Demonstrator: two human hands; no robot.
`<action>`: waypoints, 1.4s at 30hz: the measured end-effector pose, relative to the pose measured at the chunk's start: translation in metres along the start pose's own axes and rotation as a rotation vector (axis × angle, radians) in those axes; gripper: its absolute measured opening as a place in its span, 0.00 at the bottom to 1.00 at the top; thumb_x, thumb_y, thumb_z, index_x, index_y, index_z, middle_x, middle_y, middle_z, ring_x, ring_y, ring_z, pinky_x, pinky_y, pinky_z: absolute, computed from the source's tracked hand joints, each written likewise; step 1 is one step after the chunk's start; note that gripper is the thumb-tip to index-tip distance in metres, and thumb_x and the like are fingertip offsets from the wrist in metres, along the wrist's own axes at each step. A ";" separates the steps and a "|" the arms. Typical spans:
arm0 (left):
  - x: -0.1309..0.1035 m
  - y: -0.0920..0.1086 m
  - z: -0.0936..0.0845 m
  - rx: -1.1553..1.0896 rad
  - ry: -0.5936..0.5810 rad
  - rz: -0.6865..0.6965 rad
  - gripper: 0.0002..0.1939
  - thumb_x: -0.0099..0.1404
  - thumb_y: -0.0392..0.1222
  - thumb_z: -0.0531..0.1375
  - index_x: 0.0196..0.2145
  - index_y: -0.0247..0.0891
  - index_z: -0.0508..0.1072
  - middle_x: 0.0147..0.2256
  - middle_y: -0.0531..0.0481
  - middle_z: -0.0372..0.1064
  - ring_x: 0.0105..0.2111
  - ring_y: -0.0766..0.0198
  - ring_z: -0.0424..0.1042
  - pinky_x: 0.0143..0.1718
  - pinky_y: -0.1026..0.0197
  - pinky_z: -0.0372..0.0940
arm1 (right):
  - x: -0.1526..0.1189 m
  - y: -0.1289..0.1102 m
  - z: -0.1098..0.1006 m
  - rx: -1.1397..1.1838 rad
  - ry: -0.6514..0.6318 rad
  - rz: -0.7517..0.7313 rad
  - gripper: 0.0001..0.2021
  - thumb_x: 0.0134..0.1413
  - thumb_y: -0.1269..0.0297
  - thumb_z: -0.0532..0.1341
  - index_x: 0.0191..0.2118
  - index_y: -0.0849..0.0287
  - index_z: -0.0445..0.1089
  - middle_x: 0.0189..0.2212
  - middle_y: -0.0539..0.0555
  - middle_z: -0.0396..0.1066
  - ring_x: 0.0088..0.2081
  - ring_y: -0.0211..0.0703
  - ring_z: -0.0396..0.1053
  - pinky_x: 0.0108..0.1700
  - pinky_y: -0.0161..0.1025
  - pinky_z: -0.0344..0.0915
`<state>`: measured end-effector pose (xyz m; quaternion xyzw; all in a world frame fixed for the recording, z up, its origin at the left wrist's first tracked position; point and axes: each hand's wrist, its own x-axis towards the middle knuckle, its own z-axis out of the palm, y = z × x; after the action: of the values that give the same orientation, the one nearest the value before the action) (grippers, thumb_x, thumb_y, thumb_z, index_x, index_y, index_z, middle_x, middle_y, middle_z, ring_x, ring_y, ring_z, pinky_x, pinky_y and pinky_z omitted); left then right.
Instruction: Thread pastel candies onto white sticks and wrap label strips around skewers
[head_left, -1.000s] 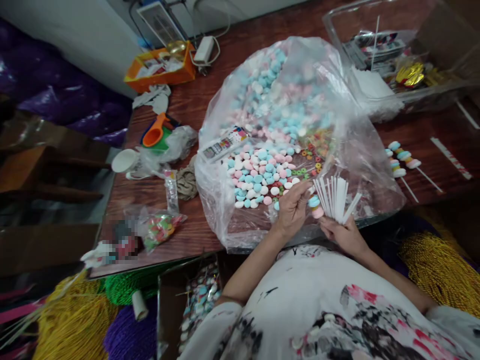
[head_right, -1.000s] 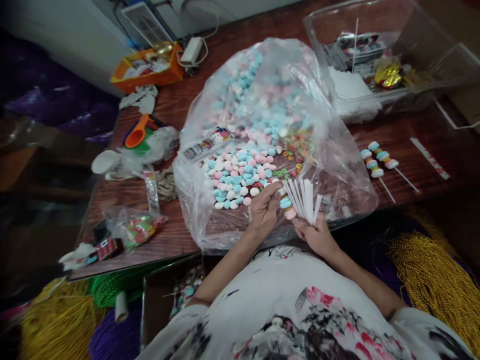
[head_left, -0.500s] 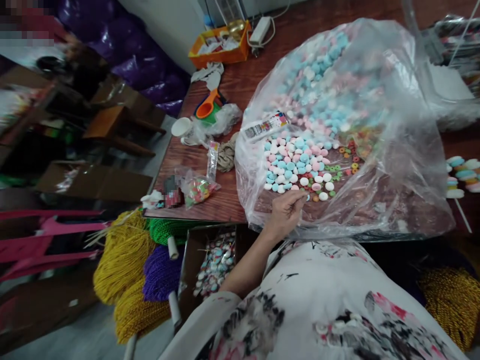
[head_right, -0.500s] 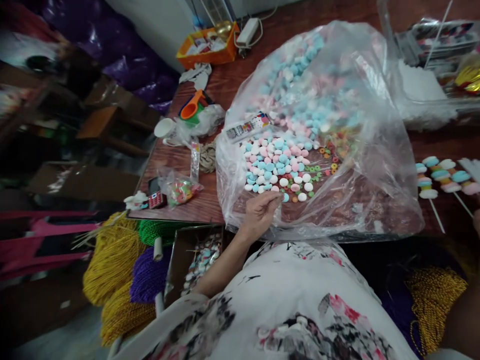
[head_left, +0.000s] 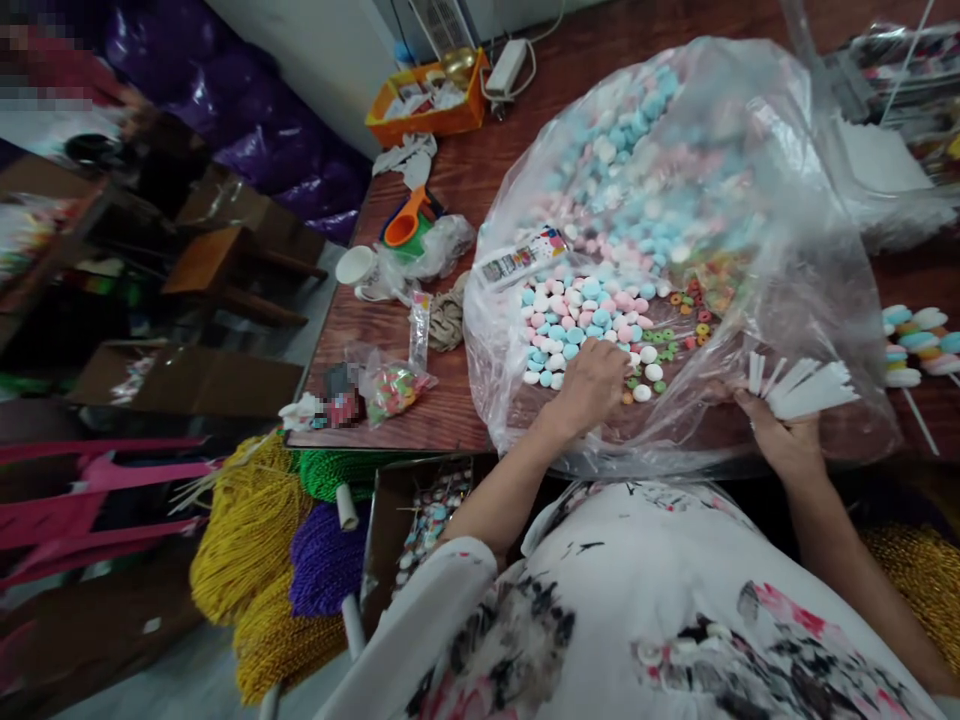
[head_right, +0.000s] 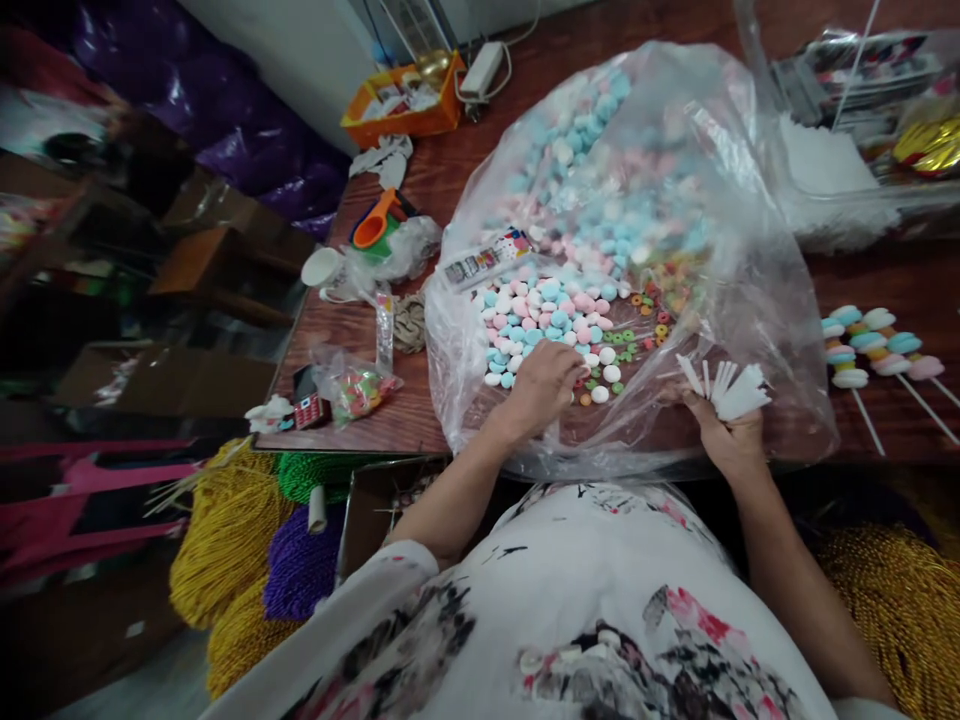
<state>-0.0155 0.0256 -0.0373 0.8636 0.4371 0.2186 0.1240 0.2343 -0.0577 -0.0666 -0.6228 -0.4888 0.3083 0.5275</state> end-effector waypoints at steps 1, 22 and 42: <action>0.001 -0.003 0.000 -0.068 0.078 -0.008 0.09 0.71 0.39 0.55 0.36 0.37 0.74 0.35 0.45 0.73 0.38 0.59 0.70 0.43 0.56 0.65 | 0.000 0.002 0.003 0.020 -0.014 -0.006 0.18 0.52 0.44 0.67 0.32 0.56 0.78 0.30 0.57 0.78 0.35 0.50 0.76 0.45 0.49 0.74; 0.021 -0.018 0.020 0.127 -0.255 0.203 0.11 0.66 0.31 0.54 0.41 0.33 0.75 0.43 0.40 0.72 0.43 0.55 0.67 0.48 0.52 0.66 | -0.006 0.017 -0.004 0.211 -0.034 0.089 0.15 0.57 0.49 0.64 0.36 0.58 0.76 0.27 0.52 0.74 0.25 0.38 0.68 0.28 0.38 0.68; 0.002 0.039 -0.013 -1.455 0.314 -0.610 0.21 0.52 0.49 0.73 0.42 0.39 0.81 0.37 0.50 0.78 0.31 0.65 0.78 0.39 0.59 0.76 | -0.032 -0.036 0.001 0.148 -0.349 0.151 0.13 0.62 0.56 0.62 0.30 0.58 0.72 0.20 0.48 0.66 0.20 0.33 0.59 0.22 0.35 0.57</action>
<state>0.0066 0.0049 -0.0101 0.3680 0.4140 0.5240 0.6470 0.2125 -0.0883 -0.0361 -0.5543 -0.5010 0.4852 0.4544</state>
